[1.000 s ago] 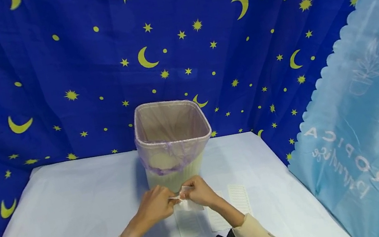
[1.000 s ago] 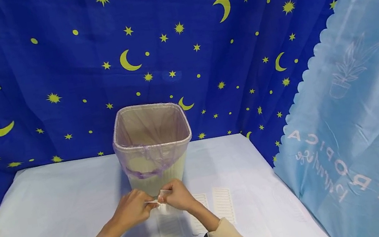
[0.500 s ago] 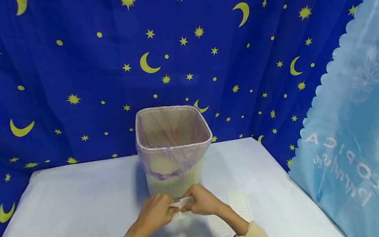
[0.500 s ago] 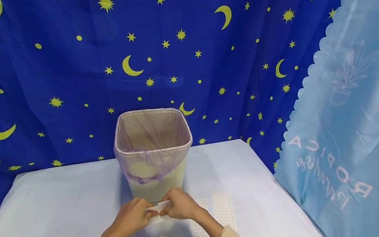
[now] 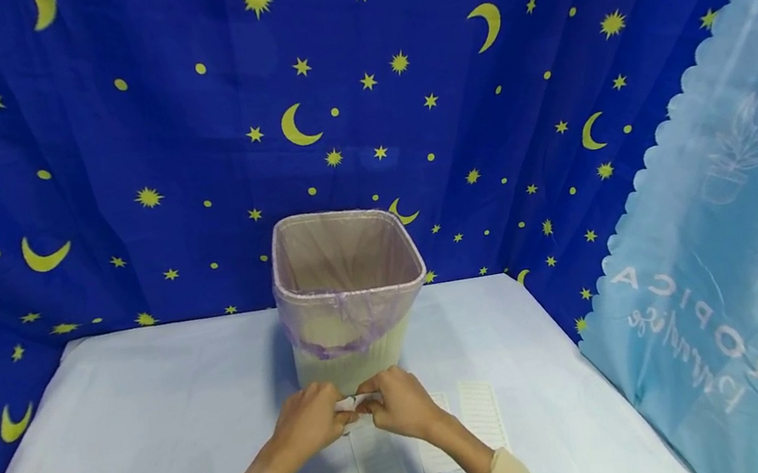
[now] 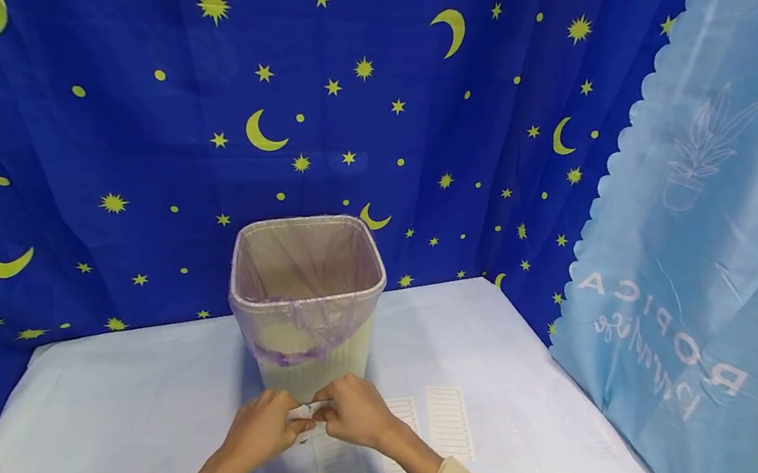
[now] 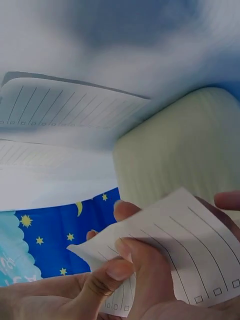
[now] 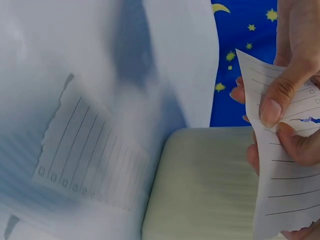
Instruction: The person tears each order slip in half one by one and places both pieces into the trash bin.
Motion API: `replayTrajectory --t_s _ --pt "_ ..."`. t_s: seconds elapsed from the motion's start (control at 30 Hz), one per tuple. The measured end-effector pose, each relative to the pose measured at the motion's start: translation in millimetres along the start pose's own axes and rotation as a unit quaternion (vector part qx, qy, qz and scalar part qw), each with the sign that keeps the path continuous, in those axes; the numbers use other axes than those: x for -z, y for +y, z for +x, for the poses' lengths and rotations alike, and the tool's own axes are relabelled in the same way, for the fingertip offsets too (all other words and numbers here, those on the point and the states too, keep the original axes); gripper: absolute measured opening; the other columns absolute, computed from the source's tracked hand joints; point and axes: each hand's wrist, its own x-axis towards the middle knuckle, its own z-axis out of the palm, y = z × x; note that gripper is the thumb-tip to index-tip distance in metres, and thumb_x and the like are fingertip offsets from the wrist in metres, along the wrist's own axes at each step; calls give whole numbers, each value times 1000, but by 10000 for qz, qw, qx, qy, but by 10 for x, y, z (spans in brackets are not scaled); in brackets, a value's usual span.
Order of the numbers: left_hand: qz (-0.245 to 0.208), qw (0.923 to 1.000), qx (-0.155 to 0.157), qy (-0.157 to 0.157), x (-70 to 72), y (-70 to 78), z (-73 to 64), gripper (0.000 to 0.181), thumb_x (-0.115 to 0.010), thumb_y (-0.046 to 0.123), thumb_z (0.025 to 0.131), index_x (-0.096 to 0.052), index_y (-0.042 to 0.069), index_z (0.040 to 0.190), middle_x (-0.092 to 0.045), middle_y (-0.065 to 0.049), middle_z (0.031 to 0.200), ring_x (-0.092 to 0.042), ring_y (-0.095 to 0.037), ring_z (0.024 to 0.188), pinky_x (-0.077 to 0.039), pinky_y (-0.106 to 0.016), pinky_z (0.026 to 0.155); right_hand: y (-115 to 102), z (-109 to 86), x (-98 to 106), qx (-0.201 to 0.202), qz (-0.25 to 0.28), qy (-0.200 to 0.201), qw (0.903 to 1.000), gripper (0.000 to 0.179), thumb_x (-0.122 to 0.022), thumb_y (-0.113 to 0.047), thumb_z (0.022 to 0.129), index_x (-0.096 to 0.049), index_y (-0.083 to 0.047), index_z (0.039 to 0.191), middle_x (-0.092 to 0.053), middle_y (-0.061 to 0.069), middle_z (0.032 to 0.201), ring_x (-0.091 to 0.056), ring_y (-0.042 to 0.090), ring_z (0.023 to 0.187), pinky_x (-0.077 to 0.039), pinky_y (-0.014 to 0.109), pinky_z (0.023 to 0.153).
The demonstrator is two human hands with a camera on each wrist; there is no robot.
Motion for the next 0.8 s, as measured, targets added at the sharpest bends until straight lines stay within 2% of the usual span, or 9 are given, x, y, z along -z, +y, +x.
replayTrajectory --t_s 0.13,0.27,0.33,0.4,0.5,0.57,0.67,0.73,0.8 --pt "107 9998 -71 157 1 32 11 26 -80 18 79 -66 16 58 -42 11 42 -42 -3 40 -30 -18 39 9 17 6 -124 415 174 9989 22 -68 7 74 -79 -8 84 -75 1 79 -37 -5 53 -40 13 57" --pt "195 9993 -148 289 -1 56 9 4 -79 13 78 -78 11 75 -65 0 56 -41 -3 39 -27 -18 38 20 32 -32 -261 713 413 9963 23 -64 10 69 -79 -6 76 -74 3 71 -32 -4 50 -37 12 55" --pt "218 9990 -198 347 -6 63 5 3 -79 10 77 -80 10 81 -71 -5 66 -37 -3 39 -24 -18 38 31 31 -61 -344 902 501 9941 23 -62 10 66 -78 -6 71 -73 3 67 -33 -5 50 -37 11 54" --pt "274 9988 -212 354 -12 66 6 6 -78 8 78 -78 10 72 -65 0 58 -31 -1 40 -20 -17 39 40 32 -84 -429 1128 597 9909 23 -60 11 64 -77 -6 66 -71 3 63 -35 -6 49 -37 11 52" --pt "280 9984 -196 461 -18 68 11 26 -78 9 79 -66 15 56 -38 10 46 -22 -2 42 -17 -17 40 49 42 -109 -561 1536 706 9840 21 -59 11 63 -74 -4 61 -68 7 58 -33 -5 47 -34 12 49" --pt "274 9979 -189 563 -15 67 12 32 -77 9 79 -62 18 53 -23 11 47 -19 -3 45 -16 -17 41 44 55 -114 -730 1870 724 9770 19 -59 12 64 -73 -1 60 -68 10 59 -37 -5 48 -35 13 50" --pt "164 9969 -260 728 9 68 13 18 -78 6 76 -74 17 62 -39 13 44 -23 -3 44 -20 -16 40 34 68 -123 -1175 2408 744 9606 15 -60 13 66 -71 4 61 -67 17 61 -42 -3 50 -36 15 50" --pt "191 9961 -302 803 24 66 21 12 -78 5 75 -79 17 72 -55 10 50 -27 -2 44 -24 -17 40 22 71 -122 -1605 2812 728 9433 11 -60 13 68 -70 9 66 -66 14 60 -45 0 51 -37 17 50" --pt "219 9956 -340 851 34 62 34 11 -78 6 75 -80 17 76 -61 9 54 -30 -2 43 -27 -19 41 29 69 -127 -1987 3161 752 9246 7 -63 11 70 -69 13 71 -60 6 54 -42 3 50 -34 18 49"
